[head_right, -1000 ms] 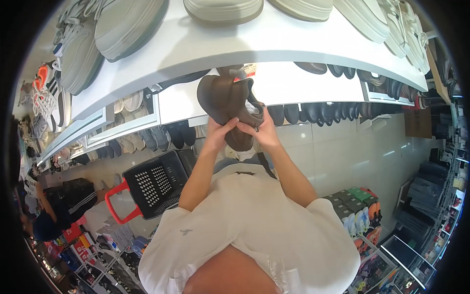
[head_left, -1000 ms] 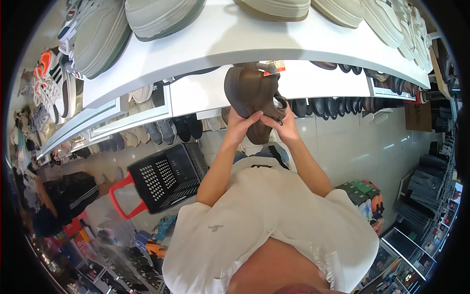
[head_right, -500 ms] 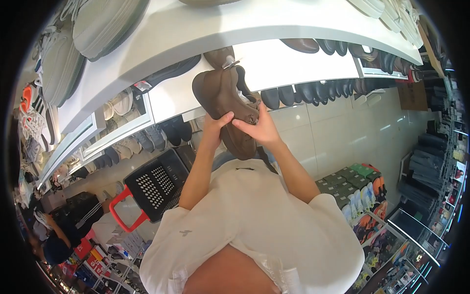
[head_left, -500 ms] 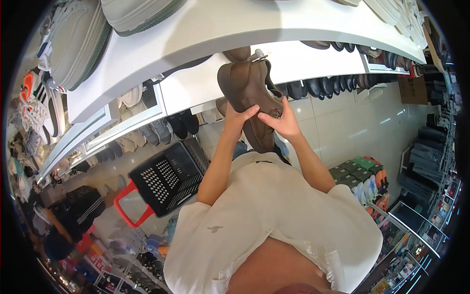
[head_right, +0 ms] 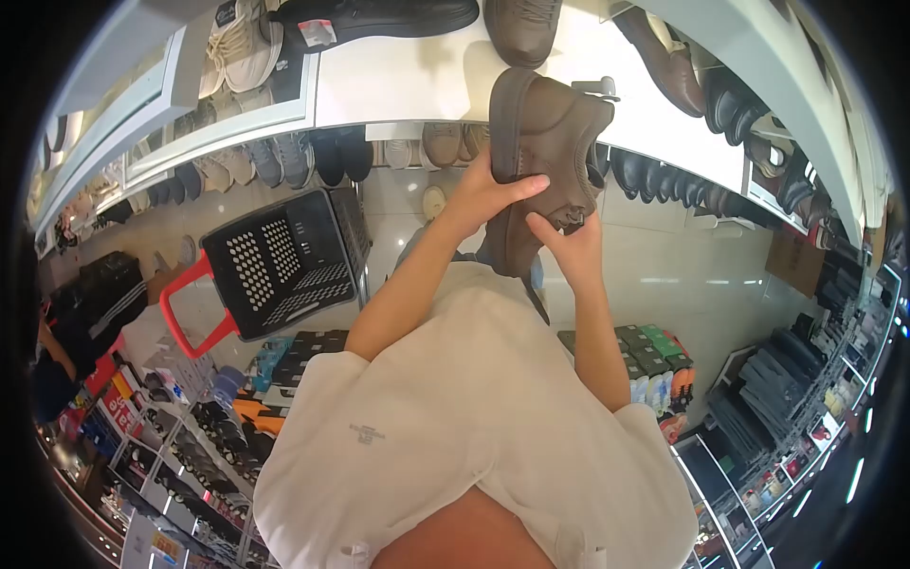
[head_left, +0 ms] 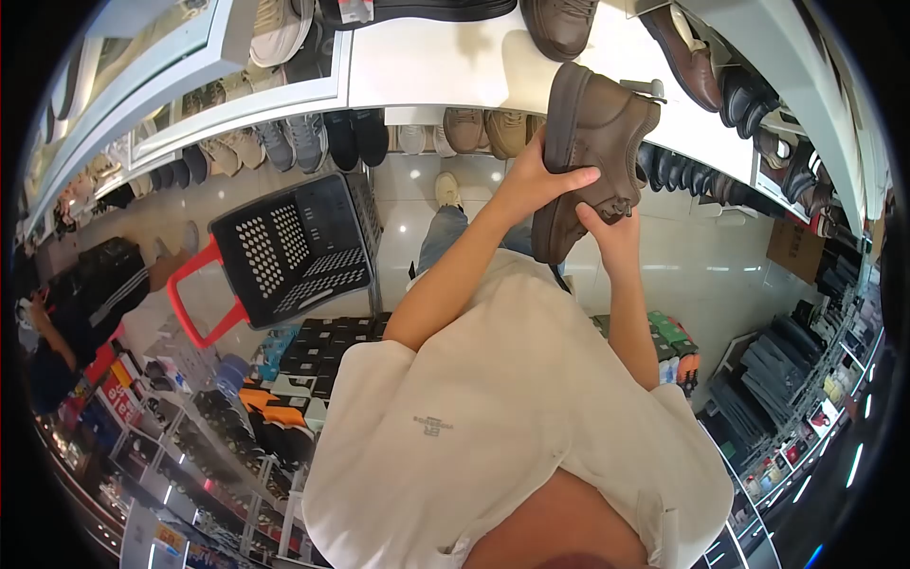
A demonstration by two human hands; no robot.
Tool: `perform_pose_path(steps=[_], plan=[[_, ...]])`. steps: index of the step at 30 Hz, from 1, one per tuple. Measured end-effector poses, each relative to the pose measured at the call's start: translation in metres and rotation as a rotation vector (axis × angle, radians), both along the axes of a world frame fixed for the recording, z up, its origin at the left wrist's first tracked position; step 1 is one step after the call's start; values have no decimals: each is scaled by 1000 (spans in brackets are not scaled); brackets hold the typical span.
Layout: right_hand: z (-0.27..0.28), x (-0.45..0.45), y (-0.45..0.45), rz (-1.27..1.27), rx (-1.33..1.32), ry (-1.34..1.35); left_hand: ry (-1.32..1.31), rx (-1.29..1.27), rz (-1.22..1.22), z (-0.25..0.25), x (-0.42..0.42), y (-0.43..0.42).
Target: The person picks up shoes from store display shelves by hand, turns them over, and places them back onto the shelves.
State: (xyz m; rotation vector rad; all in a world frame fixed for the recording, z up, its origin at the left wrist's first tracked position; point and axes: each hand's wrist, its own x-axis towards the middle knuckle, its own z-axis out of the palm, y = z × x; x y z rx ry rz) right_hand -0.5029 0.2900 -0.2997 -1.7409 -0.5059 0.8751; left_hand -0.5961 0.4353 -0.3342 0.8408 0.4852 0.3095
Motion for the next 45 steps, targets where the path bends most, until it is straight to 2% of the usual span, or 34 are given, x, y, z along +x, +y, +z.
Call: perform_pose_path(steps=[5,6,7,8,9,11,14,17,20,23,25,27,28,29,31,34,35,37,39,41,42,43,44,45], plan=[[-20,21,5,-147,103,52,22,113,7,-3,0,4],[-20,29,9,-179,140,43,74,204,85,-7,1,0],[-20,40,16,-177,202,-46,126,296,163,-11,1,-3],[-18,52,30,-176,268,-135,128,265,159,-19,-1,-2],[-17,65,44,-317,206,-210,124,267,159,-20,-7,0],[-11,95,70,-285,239,-394,176,149,84,-20,-20,6],[-9,136,113,-318,90,-719,200,220,137,-34,-26,-1],[-15,156,147,-399,-180,-938,220,282,157,-36,-30,-4],[-22,171,174,-449,-113,-1053,215,309,175,-44,-38,-8],[-21,184,201,-473,-225,-1011,231,310,198,-48,-46,-6],[-19,184,211,-456,-180,-915,255,315,203,-47,-47,-4],[-19,186,224,-316,-311,-918,277,345,217,-44,-47,-1],[-37,198,225,-245,-341,-953,276,352,217,-43,-45,0],[-62,210,226,-295,-236,-975,282,399,240,-42,-43,0],[-45,194,215,-217,-183,-824,273,462,257,-38,-33,8],[-61,189,198,-149,-159,-990,401,762,258,-35,-8,22],[-61,182,191,-130,-194,-890,386,776,257,-40,4,26],[-90,176,178,-174,-97,-988,302,928,313,-48,30,37],[-102,166,166,-208,-73,-938,275,957,296,-38,47,45],[-88,144,165,-265,-149,-915,401,1115,356,-37,77,61],[-76,138,160,-233,-166,-859,362,1123,477,-37,90,67],[-63,139,164,-202,-171,-810,348,1136,487,-40,104,81],[-65,142,164,-212,-161,-816,388,1111,391,-55,116,92],[-78,147,162,-171,-142,-1006,426,1088,292,-69,124,98]])
